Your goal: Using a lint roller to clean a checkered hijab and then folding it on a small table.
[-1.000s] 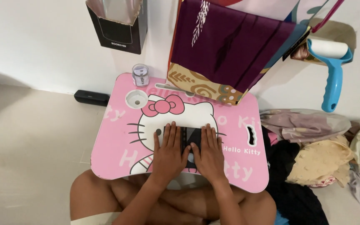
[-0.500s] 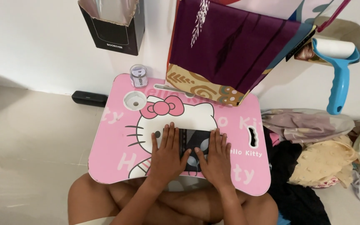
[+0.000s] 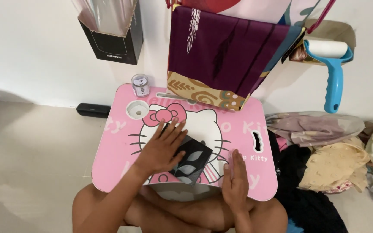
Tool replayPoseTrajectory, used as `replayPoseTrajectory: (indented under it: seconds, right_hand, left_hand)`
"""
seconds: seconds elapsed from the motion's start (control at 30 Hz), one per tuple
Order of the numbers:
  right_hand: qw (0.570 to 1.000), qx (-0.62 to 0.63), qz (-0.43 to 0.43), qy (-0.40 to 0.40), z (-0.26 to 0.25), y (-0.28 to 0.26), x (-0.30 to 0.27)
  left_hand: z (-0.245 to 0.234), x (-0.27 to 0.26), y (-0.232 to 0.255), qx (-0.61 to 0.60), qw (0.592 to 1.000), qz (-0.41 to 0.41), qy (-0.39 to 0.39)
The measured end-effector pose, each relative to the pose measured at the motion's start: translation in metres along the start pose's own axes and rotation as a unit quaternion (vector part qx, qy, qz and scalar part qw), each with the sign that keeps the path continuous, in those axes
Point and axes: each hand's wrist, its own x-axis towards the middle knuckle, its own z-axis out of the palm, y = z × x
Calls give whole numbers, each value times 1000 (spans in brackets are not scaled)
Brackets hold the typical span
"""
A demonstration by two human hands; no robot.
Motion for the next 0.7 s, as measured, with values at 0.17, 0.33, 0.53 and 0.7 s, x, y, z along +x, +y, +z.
replayPoseTrajectory:
  seconds: [0.17,0.33,0.53,0.7]
  right_hand:
    - [999,-17,-42,4,3,-6,3]
    - [999,36,6,19,-7,-11,-1]
    - [938,255,217,88,-37,-12,26]
    - [912,263,19,314,-82,43,93]
  left_hand:
    - [22,11,81,-72,997,-31,25]
    - [50,8,115,-81,994,-65,28]
    - [105,6,104,182,969,-45,158]
    - [255,4,85,148,958,-81,233]
